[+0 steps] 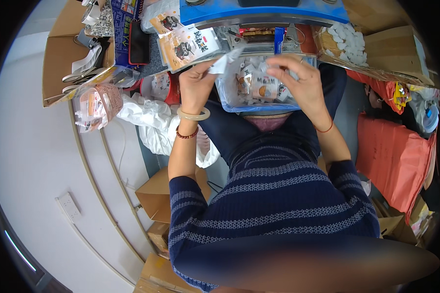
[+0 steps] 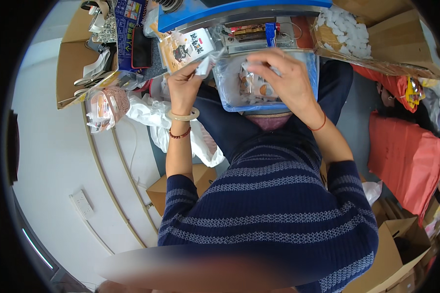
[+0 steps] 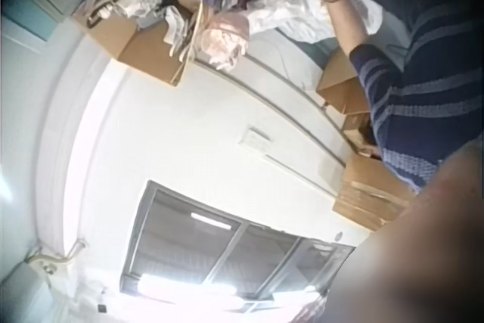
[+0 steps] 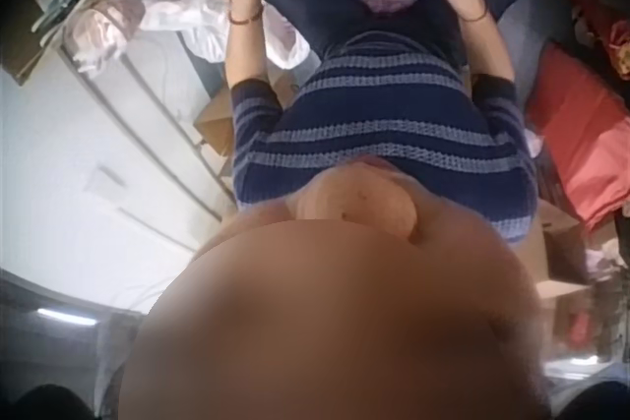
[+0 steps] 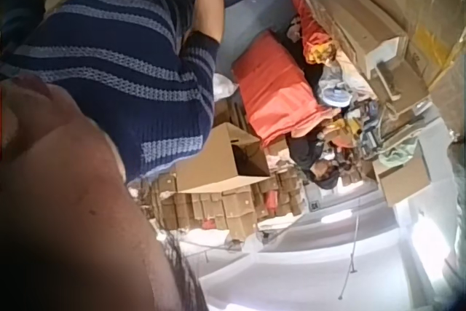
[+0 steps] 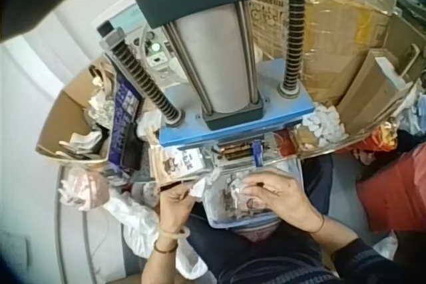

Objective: The recorder is putting small white packets into plastic bags and sealing them with a heat sealer.

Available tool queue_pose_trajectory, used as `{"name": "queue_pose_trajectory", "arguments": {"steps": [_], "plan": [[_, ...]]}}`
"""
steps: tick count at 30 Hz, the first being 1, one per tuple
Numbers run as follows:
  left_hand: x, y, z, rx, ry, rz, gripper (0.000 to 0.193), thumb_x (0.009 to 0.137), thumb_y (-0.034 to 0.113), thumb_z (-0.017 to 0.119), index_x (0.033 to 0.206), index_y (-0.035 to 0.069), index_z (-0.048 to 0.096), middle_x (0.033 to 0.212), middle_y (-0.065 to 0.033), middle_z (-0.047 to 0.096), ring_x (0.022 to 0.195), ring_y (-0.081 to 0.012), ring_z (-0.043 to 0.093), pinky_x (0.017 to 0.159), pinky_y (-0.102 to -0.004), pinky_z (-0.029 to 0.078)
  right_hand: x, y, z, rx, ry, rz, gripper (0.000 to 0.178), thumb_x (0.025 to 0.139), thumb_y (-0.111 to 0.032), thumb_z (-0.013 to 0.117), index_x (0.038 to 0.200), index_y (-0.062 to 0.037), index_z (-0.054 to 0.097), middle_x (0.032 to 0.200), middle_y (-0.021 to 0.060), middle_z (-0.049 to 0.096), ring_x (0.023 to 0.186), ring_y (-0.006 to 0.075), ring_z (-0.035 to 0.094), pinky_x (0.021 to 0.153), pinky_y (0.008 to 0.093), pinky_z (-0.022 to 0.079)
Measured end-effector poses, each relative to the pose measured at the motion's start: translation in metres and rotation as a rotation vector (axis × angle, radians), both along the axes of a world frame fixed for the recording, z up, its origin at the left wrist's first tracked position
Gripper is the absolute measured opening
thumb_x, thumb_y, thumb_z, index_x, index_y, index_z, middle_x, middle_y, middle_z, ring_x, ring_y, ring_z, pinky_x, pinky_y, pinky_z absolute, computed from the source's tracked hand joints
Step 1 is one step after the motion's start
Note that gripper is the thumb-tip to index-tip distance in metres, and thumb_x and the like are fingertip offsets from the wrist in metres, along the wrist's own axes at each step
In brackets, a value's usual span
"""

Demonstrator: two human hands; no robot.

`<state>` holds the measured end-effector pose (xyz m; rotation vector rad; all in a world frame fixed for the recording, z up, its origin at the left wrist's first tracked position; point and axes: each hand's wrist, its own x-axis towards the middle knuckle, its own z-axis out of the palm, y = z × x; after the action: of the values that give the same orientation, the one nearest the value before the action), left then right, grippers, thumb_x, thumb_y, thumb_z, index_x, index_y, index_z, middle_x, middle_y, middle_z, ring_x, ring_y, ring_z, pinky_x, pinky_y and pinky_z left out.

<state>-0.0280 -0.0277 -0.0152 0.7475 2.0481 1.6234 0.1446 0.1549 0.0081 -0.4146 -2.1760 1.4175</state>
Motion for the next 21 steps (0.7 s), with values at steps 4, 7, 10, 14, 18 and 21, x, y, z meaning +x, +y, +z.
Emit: {"name": "queue_pose_trajectory", "arguments": {"steps": [4, 7, 10, 14, 18, 21], "plan": [[0.021, 0.008, 0.009, 0.015, -0.12, -0.11, 0.022, 0.08, -0.007, 0.066, 0.101, -0.004, 0.071, 0.091, -0.0044, 0.071, 0.077, -0.0052, 0.06, 0.07, -0.0202, 0.049, -0.021, 0.0, 0.039, 0.231, 0.279, -0.011, 0.02, 0.079, -0.005, 0.073, 0.098, -0.0004, 0.069, 0.096, 0.0082, 0.067, 0.083, 0.0164, 0.064, 0.074, 0.0275, 0.051], [0.02, 0.022, 0.028, -0.033, -0.202, -0.257, 0.017, 0.083, 0.003, 0.07, 0.099, -0.004, 0.071, 0.082, -0.0028, 0.069, 0.072, -0.0046, 0.058, 0.065, -0.0198, 0.047, -0.023, 0.014, 0.033, 0.454, 0.179, 0.064, 0.017, 0.081, -0.008, 0.069, 0.097, -0.001, 0.068, 0.094, 0.011, 0.065, 0.084, 0.026, 0.063, 0.075, 0.0319, 0.051], [0.012, 0.011, 0.006, -0.151, -0.435, -0.498, 0.017, 0.086, 0.014, 0.073, 0.089, -0.002, 0.072, 0.073, 0.0006, 0.065, 0.066, -0.0031, 0.054, 0.059, -0.0202, 0.045, -0.016, 0.028, 0.035, 0.452, -0.072, 0.327, 0.02, 0.086, -0.017, 0.064, 0.095, 0.0017, 0.065, 0.091, 0.0109, 0.065, 0.082, 0.0291, 0.063, 0.073, 0.0348, 0.05], [0.023, 0.032, -0.049, -0.087, -0.805, -0.533, 0.017, 0.085, 0.013, 0.074, 0.09, -0.003, 0.072, 0.082, -0.0031, 0.07, 0.071, -0.0053, 0.059, 0.064, -0.0211, 0.047, -0.014, 0.045, -0.006, 0.293, -0.271, 0.399, 0.025, 0.087, -0.021, 0.065, 0.098, 0.0013, 0.065, 0.095, 0.013, 0.065, 0.084, 0.0301, 0.063, 0.073, 0.0344, 0.05], [0.007, 0.061, -0.054, 0.079, -1.045, -0.388, 0.021, 0.089, 0.011, 0.067, 0.104, -0.005, 0.066, 0.098, -0.0114, 0.07, 0.087, -0.0155, 0.067, 0.081, -0.0309, 0.055, -0.004, 0.07, -0.011, 0.484, -0.095, -0.137, 0.028, 0.091, -0.022, 0.062, 0.111, -0.0026, 0.063, 0.101, 0.0153, 0.066, 0.09, 0.0316, 0.064, 0.079, 0.0329, 0.05], [-0.005, 0.085, -0.048, 0.208, -1.092, -0.214, 0.025, 0.089, 0.009, 0.067, 0.107, -0.007, 0.063, 0.107, -0.0142, 0.067, 0.093, -0.0206, 0.067, 0.085, -0.0337, 0.054, 0.008, 0.09, -0.006, 0.735, -0.01, -0.216, 0.028, 0.092, -0.019, 0.059, 0.115, -0.0033, 0.061, 0.1, 0.0162, 0.066, 0.091, 0.0356, 0.063, 0.08, 0.0363, 0.05]]}}
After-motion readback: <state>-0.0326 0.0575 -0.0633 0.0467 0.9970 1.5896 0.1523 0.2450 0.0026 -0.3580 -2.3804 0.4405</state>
